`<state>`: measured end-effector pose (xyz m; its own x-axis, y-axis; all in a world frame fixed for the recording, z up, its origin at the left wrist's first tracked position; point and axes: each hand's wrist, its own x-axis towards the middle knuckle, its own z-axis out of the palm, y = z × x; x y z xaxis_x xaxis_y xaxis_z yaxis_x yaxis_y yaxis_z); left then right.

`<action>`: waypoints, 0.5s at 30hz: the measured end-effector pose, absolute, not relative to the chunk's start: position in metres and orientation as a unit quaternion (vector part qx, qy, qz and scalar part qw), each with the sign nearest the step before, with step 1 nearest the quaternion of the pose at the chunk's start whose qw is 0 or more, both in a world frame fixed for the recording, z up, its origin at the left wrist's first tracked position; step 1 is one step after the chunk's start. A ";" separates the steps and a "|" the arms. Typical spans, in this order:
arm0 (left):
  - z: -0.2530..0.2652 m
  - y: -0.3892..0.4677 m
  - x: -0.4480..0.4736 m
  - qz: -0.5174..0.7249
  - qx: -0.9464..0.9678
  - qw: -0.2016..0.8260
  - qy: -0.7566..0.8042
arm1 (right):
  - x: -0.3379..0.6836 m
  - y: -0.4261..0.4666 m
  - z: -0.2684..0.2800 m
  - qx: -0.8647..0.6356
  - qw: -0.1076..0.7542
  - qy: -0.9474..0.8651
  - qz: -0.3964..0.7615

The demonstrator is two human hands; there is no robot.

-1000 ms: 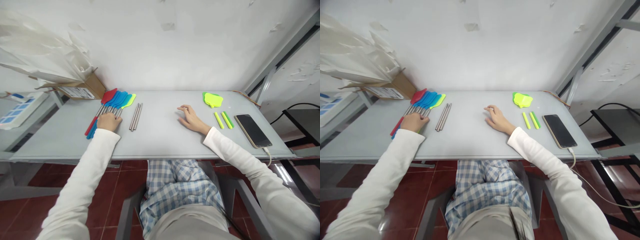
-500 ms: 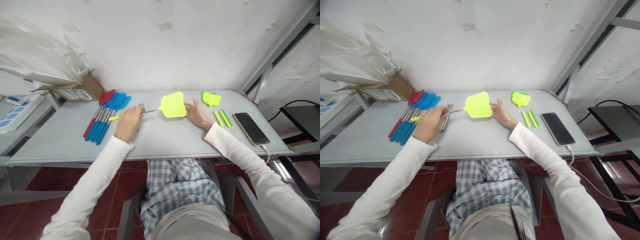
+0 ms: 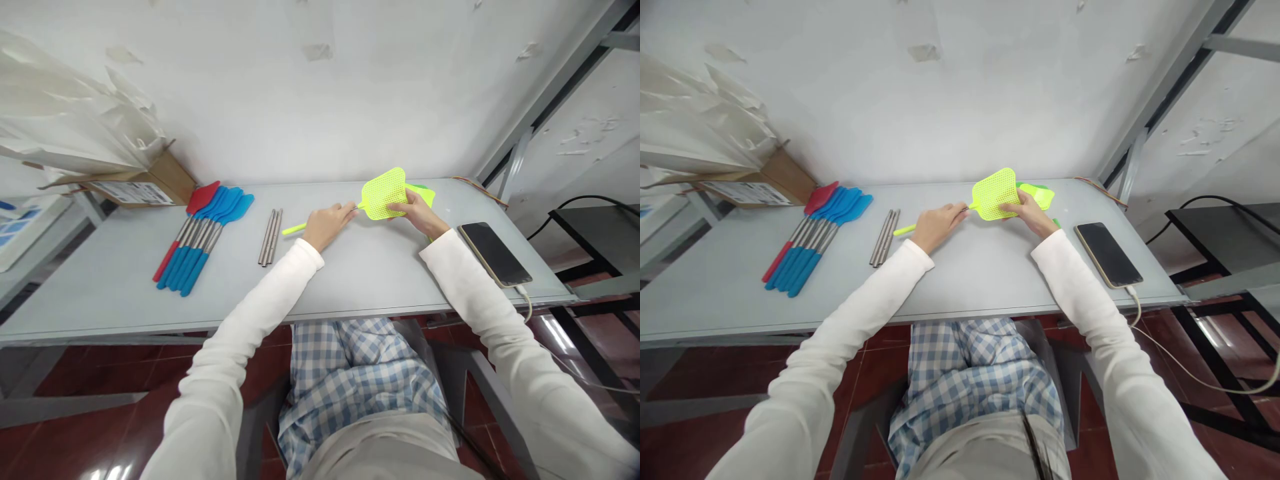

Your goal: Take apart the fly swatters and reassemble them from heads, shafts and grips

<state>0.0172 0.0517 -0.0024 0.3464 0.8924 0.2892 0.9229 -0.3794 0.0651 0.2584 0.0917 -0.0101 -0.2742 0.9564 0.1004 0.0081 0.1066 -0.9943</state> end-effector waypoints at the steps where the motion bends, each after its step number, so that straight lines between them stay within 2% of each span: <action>1: -0.003 0.055 0.022 -0.140 -0.819 0.055 -0.555 | 0.262 0.092 -0.009 -0.411 0.456 -0.599 0.514; 8: 0.005 0.060 0.022 -0.191 -0.869 0.039 -0.454 | 0.274 0.086 0.010 -0.416 0.483 -0.632 0.441; 15: 0.013 0.039 0.018 -0.232 -0.869 0.093 -0.427 | 0.297 0.083 0.030 -0.429 0.534 -0.645 0.338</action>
<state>0.0180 0.0387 0.0131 0.5272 0.6995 0.4824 0.7859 -0.6173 0.0363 0.2971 0.0833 0.0297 -0.0622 0.9146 0.3995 0.1916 0.4037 -0.8946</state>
